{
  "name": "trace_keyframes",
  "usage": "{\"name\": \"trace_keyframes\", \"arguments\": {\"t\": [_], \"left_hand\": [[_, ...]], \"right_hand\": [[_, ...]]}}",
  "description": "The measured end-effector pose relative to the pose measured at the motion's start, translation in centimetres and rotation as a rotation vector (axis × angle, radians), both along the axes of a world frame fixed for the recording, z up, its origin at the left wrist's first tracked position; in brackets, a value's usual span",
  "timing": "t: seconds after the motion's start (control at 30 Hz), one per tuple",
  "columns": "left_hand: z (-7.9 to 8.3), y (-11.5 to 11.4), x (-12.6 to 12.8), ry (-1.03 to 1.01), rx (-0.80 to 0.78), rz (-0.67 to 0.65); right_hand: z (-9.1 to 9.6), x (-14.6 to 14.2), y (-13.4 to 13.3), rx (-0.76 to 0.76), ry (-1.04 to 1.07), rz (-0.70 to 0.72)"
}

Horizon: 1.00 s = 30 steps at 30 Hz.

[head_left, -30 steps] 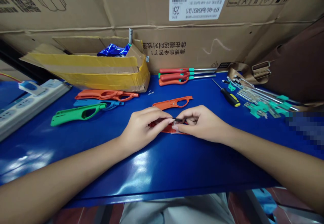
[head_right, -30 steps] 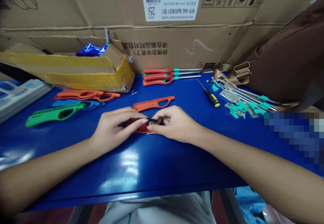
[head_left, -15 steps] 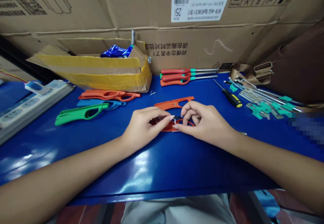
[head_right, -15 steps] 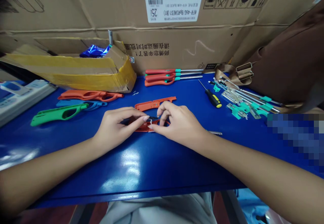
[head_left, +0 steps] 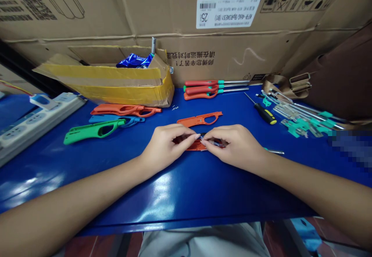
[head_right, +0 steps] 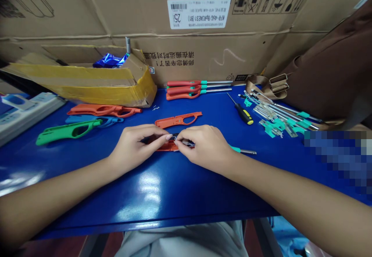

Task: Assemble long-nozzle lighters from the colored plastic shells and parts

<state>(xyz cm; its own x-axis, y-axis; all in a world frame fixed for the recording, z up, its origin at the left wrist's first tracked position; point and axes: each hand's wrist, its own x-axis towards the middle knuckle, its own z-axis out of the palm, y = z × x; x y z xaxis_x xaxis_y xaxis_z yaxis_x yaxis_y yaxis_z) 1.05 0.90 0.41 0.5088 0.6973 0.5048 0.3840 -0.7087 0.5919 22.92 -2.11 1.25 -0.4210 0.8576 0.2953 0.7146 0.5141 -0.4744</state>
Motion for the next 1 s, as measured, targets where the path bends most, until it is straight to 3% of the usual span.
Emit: {"name": "trace_keyframes", "arguments": {"t": [0.47, 0.73, 1.0], "left_hand": [[0.7, -0.5, -0.7, 0.24, 0.091, -0.124], [0.2, -0.3, -0.8, 0.225, 0.104, -0.116], [0.1, -0.4, -0.8, 0.228, 0.184, -0.166]], "right_hand": [[0.1, 0.3, -0.1, 0.023, -0.129, 0.082], [0.6, 0.6, -0.5, 0.185, -0.371, 0.069], [1.2, 0.6, -0.7, 0.201, -0.515, 0.138]]}}
